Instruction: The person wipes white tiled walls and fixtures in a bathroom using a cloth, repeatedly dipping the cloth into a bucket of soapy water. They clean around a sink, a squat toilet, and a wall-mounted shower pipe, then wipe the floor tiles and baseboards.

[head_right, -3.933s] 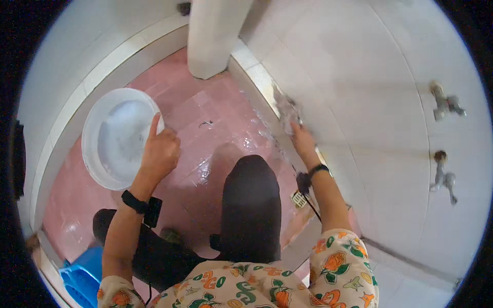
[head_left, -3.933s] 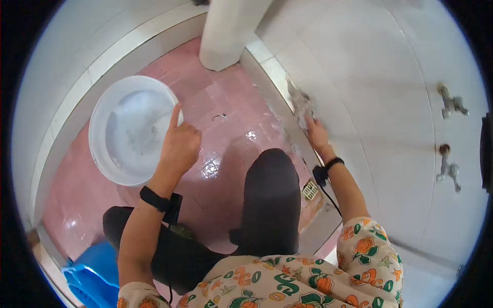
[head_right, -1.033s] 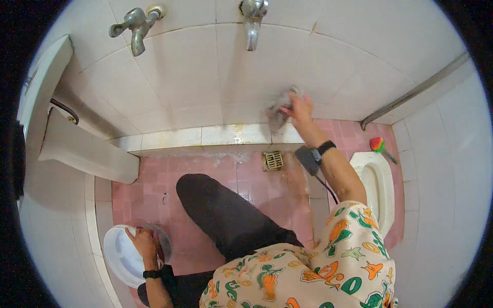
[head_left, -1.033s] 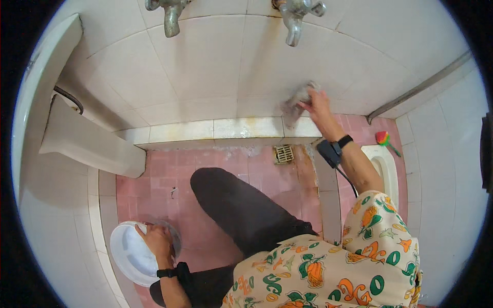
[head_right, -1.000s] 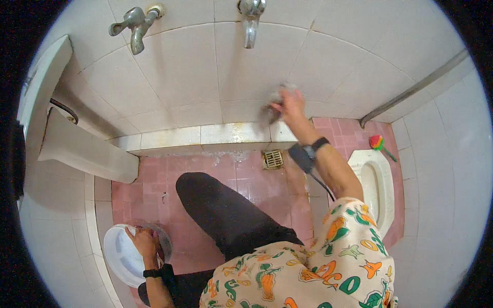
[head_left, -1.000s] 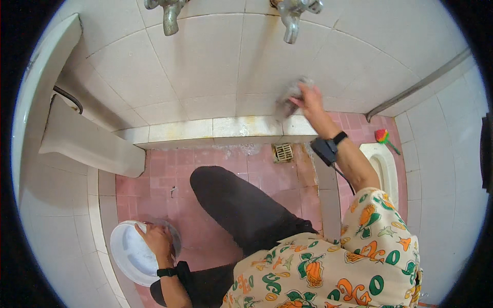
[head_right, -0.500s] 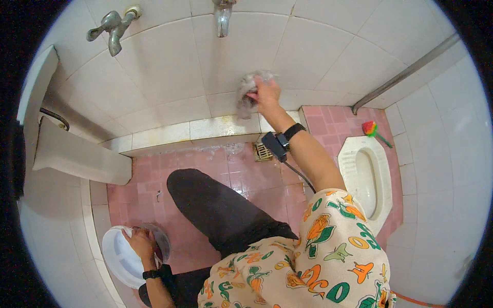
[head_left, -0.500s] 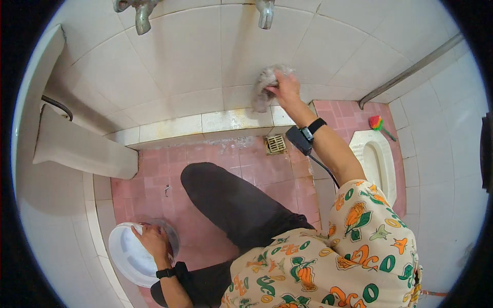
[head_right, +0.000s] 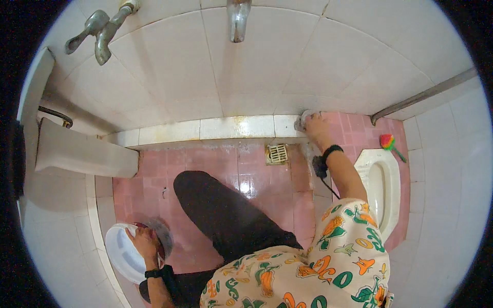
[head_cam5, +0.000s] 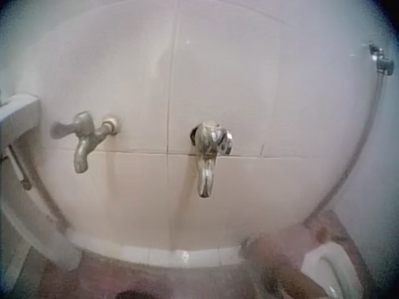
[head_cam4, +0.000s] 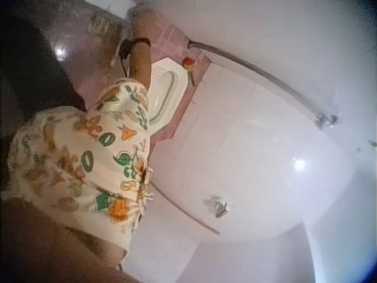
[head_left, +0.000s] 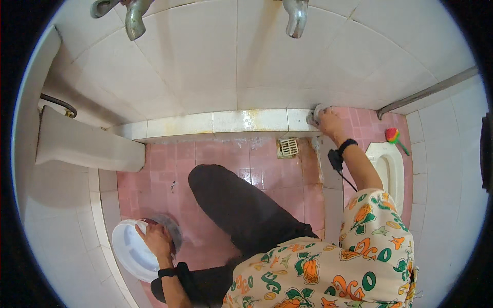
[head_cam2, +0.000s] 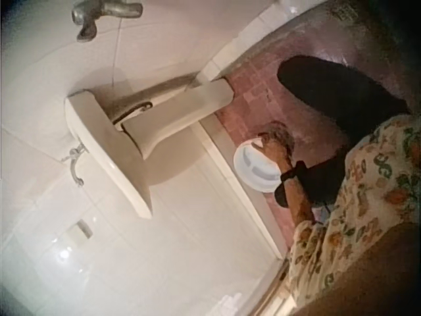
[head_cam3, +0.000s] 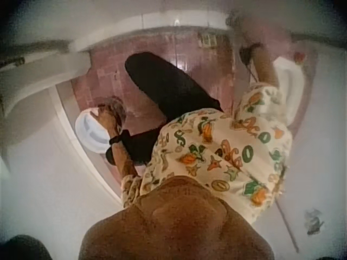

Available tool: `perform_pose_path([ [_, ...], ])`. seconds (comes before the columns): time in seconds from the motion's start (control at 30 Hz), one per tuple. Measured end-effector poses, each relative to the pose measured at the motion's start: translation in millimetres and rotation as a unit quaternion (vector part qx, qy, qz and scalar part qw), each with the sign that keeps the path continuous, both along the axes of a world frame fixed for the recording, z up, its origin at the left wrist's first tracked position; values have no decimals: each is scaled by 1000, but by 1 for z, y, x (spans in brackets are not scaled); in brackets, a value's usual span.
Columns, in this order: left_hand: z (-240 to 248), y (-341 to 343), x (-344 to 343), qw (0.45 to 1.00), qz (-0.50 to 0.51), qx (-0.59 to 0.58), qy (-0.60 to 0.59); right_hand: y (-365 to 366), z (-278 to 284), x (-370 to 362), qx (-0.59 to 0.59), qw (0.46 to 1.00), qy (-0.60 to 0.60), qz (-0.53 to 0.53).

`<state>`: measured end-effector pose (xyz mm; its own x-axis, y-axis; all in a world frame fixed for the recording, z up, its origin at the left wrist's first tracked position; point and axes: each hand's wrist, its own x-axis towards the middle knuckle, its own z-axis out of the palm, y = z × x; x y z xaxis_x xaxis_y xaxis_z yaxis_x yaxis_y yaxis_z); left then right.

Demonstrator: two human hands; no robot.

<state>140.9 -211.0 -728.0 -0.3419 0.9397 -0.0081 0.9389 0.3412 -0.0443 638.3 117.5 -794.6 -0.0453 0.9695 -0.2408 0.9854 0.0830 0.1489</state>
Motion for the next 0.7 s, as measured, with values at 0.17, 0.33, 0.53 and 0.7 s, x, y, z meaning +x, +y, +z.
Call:
perform_pose_path([
  [0.17,-1,-7,-9,999,-31,4,8,-24,0,-3,57,986,150,-34],
  [0.33,1,-5,-7,999,-38,-5,19,-13,-31,-4,54,991,83,-92],
  [0.53,-5,-4,-7,999,-26,-21,29,-8,-45,4,45,977,195,-72],
  [0.7,-5,-2,-2,997,-22,-51,46,-32,-33,-90,87,955,277,52],
])
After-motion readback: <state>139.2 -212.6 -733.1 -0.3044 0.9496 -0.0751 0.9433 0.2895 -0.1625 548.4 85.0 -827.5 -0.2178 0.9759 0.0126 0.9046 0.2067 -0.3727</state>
